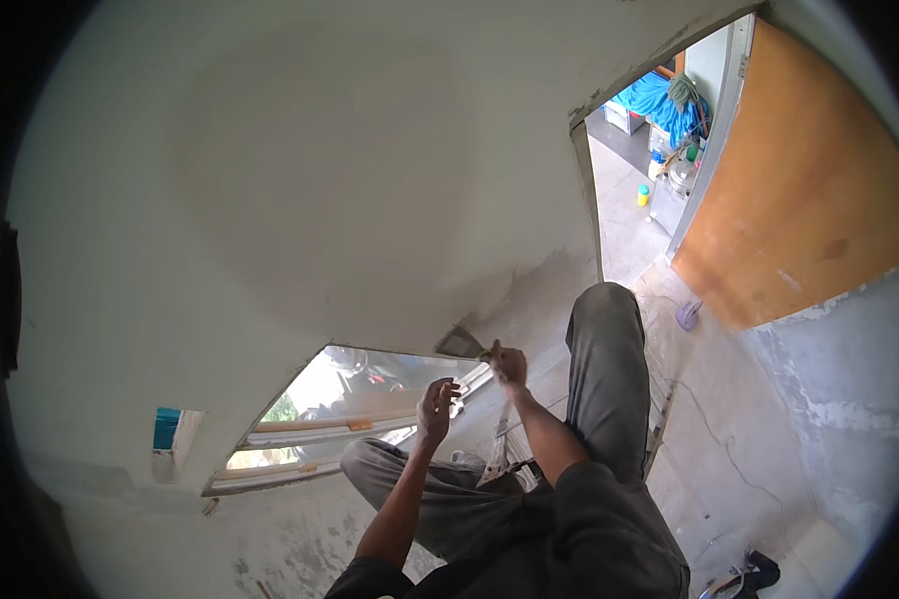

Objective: The person applies a patching compound to an interior wall using a putty knife while standing on a ladder. They scrape and smooth the surface around window frames and upper wall sections.

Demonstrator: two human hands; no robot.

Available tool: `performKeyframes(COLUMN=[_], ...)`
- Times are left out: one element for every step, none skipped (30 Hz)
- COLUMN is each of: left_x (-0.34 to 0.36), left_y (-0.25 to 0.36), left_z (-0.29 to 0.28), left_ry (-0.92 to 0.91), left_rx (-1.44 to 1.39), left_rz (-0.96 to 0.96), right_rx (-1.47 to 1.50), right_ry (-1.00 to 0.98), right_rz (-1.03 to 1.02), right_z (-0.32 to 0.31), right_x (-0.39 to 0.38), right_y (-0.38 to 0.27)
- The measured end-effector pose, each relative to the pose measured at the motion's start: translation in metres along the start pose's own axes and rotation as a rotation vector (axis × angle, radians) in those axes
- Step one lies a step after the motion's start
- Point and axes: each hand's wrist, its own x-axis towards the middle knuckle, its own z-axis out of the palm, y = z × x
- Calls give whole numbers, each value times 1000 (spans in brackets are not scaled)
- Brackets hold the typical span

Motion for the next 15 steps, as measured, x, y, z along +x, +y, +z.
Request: performKeyframes(left_x=[-1,0,3,5,7,3,-6,-17,-13,-10,-9,-11,-10,-7,-9], left_y=[1,2,5,5,6,2,-3,-8,-6,-5,-4,-5,-2,0,-1], left_z=[-2,-4,-5,-5,-6,-9,-12,-17,-21,-22,-21,-22,-18,-13,-10], left_ry=[-1,-1,-2,-10,-18,-24,-16,-8,-7,-7,0,7,6,4,5], left_rx=[8,16,25,25,26,28,44,60,75,90,71,67,61,55,79], left_rz=[-2,-4,1,8,16,9,-15,-38,-28,-18,-23,-14,2,18,9], right_rx=[-20,-40,21,79,205,168,119,71,-21,-3,14,33,32,143,96], right_ry=[14,27,47,61,24,11,-7,-26,-9,-5,-1,-8,-5,-10,2], right_rz=[-22,-43,-37,-25,25,30,38,46,30,25,20,19,-8,74,46], right_z=[0,2,11,21,23,20,10,3,-3,-3,-1,2,10,17,17], right_x=[-3,-4,-8,-13,-13,-15,-15,-19,-15,-12,-9,-12,-12,-12,-14], right_y=[1,1,-5,-14,-21,-26,-29,-27,-24,-23,-22,-27,-25,-23,-18])
